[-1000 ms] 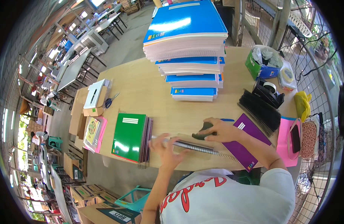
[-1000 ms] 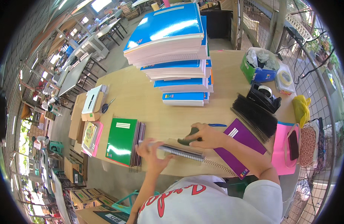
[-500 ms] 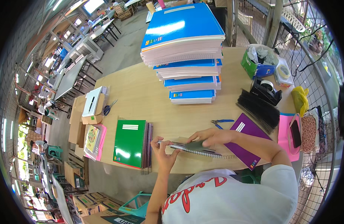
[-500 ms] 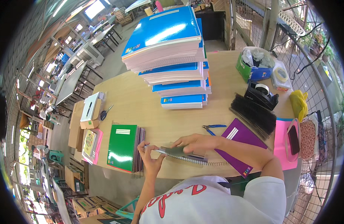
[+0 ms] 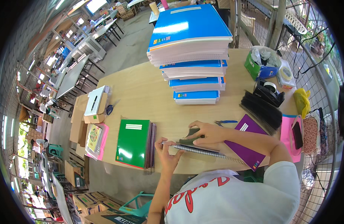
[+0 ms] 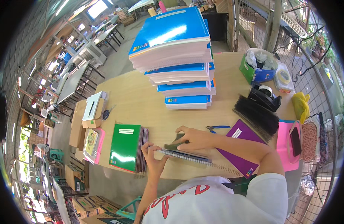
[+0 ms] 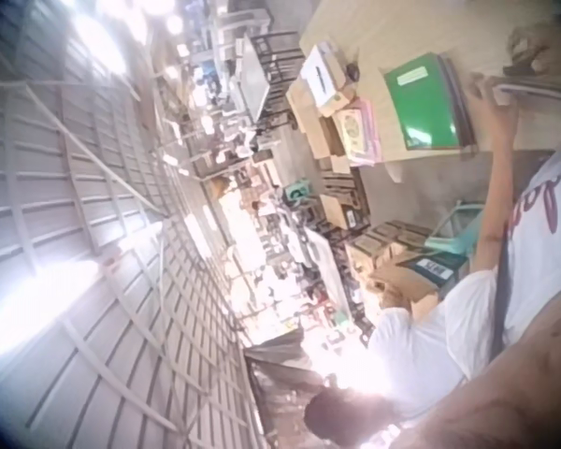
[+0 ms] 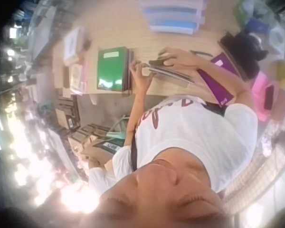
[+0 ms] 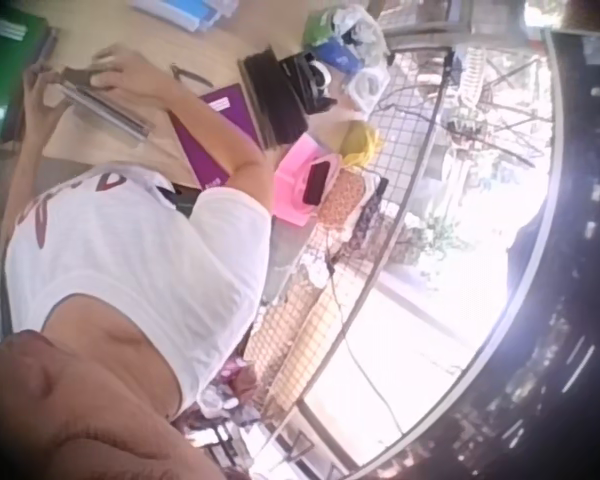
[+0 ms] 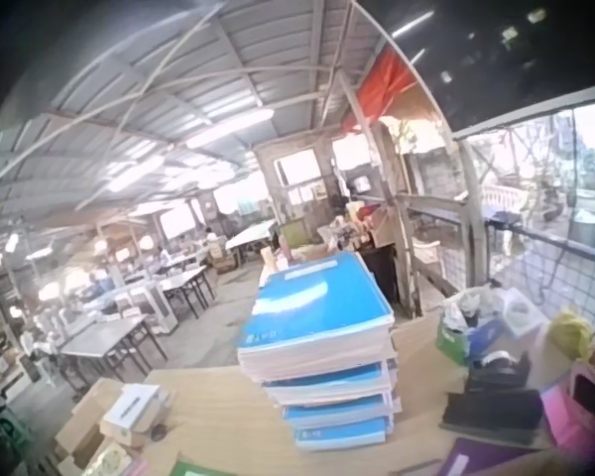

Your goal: The person removes plastic spiral coils from a stack of notebooks by cutting the ends with pliers and pulling the coil out by hand, then places the unbound notebooks into a new stack.

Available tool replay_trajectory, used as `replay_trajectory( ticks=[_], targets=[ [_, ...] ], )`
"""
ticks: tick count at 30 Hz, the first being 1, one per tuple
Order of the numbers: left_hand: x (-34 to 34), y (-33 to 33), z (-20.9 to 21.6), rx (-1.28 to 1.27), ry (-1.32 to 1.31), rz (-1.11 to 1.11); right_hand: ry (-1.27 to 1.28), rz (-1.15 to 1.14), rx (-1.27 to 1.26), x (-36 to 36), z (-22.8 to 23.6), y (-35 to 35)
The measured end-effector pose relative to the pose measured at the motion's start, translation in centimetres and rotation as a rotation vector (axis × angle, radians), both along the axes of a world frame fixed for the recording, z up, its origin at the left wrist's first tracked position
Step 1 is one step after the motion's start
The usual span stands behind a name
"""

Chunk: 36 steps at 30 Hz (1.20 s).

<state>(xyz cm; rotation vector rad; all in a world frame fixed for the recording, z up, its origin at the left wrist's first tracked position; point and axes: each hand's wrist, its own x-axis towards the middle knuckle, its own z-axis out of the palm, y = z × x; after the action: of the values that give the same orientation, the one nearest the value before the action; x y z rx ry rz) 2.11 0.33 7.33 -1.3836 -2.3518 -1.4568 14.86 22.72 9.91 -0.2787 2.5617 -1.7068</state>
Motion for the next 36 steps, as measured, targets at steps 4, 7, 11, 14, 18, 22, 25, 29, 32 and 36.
replay_trajectory(
  ticks=[4, 7, 11, 14, 18, 22, 25, 29, 32, 36],
  targets=[
    [-0.8, -0.1, -1.2, -0.041, 0.068, 0.007, -0.042, -0.078, 0.237, -0.9, 1.5, -0.6],
    [-2.1, 0.0, -1.3, 0.386, -0.469, -0.038, -0.076, -0.083, -0.278, -1.8, 0.0, 0.1],
    [-4.9, -1.2, -3.5, 0.366, -0.671, -0.143, -0.024, -0.154, 0.254, -2.2, 0.1, -0.9],
    [-4.9, -1.2, -4.2, 0.399, -0.706, -0.166, 0.008, -0.064, 0.059, -2.8, 0.0, -1.3],
    [-5.6, -1.6, -4.4, 0.366, -0.742, -0.158, -0.034, -0.115, 0.04, -3.7, 0.1, -0.8],
    [-5.5, -1.5, -4.2, 0.383, -0.75, -0.156, 0.013, 0.047, 0.076, -4.7, 0.1, -1.8],
    [-5.6, -1.7, -3.6, 0.377, -0.756, -0.153, -0.036, -0.076, -0.018, -5.4, 0.4, -2.1],
    [-5.3, -1.2, -2.8, 0.39, -0.747, -0.138, 0.038, -0.022, 0.03, -6.5, -0.2, -2.3],
    [-4.9, -1.6, -1.9, 0.276, -0.66, -0.047, 0.032, -0.037, 0.032, -7.2, -0.2, -2.8],
    [-6.0, -1.9, -4.4, 0.394, -0.834, -0.145, -0.097, -0.146, 0.264, -7.9, -5.9, -0.7]
  ],
)
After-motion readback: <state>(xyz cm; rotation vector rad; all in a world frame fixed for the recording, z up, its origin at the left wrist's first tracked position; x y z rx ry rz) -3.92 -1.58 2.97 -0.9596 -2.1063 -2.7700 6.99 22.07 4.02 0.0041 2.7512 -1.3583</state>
